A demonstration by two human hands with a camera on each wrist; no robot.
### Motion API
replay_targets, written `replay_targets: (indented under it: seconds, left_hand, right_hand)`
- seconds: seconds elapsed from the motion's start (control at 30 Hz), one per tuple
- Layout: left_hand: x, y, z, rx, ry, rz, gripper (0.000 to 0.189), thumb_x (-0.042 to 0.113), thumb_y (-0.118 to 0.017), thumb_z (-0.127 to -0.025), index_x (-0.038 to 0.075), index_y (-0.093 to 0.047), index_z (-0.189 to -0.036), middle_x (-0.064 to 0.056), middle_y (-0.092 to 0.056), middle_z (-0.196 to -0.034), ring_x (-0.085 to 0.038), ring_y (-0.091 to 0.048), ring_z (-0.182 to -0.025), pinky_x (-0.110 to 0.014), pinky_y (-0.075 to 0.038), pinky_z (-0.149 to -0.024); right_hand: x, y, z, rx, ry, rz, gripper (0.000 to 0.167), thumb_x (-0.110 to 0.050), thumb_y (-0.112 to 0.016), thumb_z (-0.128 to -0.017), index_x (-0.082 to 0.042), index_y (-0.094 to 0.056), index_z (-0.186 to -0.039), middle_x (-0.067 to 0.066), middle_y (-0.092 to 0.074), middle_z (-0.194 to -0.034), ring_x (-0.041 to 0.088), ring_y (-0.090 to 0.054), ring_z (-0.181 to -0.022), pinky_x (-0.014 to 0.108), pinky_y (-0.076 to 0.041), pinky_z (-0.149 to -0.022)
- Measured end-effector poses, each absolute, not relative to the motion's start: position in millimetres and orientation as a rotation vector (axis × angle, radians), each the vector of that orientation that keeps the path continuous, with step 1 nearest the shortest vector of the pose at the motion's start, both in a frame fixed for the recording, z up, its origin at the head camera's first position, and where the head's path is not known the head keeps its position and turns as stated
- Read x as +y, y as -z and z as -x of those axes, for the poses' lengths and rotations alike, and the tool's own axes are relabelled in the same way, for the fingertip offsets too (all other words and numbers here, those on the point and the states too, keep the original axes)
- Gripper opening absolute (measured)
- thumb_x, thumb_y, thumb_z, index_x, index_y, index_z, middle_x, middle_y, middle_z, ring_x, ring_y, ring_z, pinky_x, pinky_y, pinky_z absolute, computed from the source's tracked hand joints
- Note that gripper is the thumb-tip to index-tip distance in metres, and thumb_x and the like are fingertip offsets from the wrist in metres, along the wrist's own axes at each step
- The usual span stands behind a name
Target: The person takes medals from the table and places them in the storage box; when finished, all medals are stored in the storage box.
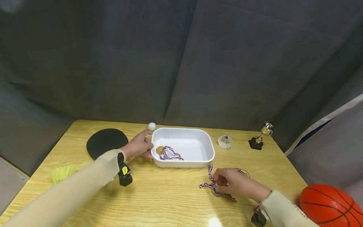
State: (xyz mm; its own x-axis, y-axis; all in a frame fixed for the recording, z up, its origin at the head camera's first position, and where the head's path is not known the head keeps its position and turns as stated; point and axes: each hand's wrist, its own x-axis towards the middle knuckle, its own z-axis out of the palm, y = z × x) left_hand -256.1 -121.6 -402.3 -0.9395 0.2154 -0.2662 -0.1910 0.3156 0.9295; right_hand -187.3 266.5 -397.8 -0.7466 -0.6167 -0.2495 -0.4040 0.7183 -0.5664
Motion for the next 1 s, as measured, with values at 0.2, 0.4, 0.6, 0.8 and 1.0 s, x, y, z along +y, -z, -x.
replay_targets:
  seconds: [0.2, 0.4, 0.6, 0.8, 1.0]
  left_hand:
    - [-118, 405, 254, 2.231, -1.668, 0.001, 0.069, -0.004, -0.051, -0.100, 0.004, -0.023, -0.163, -0.023, -0.053, -0.119, -0.024, -0.066, -0.086, -0.031, -0.072, -0.070]
    - [-117, 406, 254, 2.217, -1.676, -0.014, 0.069, -0.004, -0.051, -0.100, 0.004, -0.024, -0.163, -0.027, -0.053, -0.123, -0.024, -0.066, -0.087, -0.030, -0.072, -0.070]
    - [-118, 405, 255, 2.221, -1.688, -0.038, 0.069, -0.004, -0.050, -0.100, 0.003, -0.023, -0.163, -0.031, -0.053, -0.126, -0.025, -0.066, -0.088, -0.036, -0.073, -0.077]
    - [-118, 405, 254, 2.222, -1.680, -0.023, 0.069, -0.004, -0.050, -0.101, 0.003, -0.023, -0.163, -0.030, -0.054, -0.125, -0.025, -0.066, -0.088, -0.032, -0.072, -0.072]
    - [-121, 402, 254, 2.233, -1.677, -0.017, 0.070, -0.004, -0.050, -0.101, 0.003, -0.022, -0.164, -0.030, -0.053, -0.126, -0.025, -0.065, -0.087, -0.037, -0.073, -0.077]
  right_hand:
    - [270, 414, 181, 2.511, 0.646, 0.825, 0.024, -0.016, -0.080, -0.092, -0.008, -0.059, -0.098, -0.001, -0.057, -0.084, 0.003, -0.047, -0.074, 0.017, -0.043, -0.056]
    - [274, 421, 176, 2.545, 0.663, 0.790, 0.025, -0.016, -0.080, -0.092, -0.010, -0.057, -0.095, -0.002, -0.053, -0.080, 0.003, -0.045, -0.071, 0.018, -0.041, -0.054]
    - [275, 417, 180, 2.549, 0.761, 0.756, 0.014, -0.013, -0.072, -0.098, -0.011, -0.058, -0.098, -0.007, -0.054, -0.077, 0.000, -0.046, -0.067, 0.016, -0.042, -0.052]
    - [285, 413, 185, 2.524, 0.960, 0.787, 0.006, -0.011, -0.069, -0.100, -0.006, -0.067, -0.102, -0.003, -0.065, -0.081, -0.002, -0.053, -0.069, 0.016, -0.051, -0.055]
    - [292, 403, 190, 2.342, 1.255, 0.612, 0.023, -0.010, -0.064, -0.102, 0.008, -0.068, -0.116, 0.013, -0.074, -0.089, 0.004, -0.065, -0.073, 0.023, -0.065, -0.062]
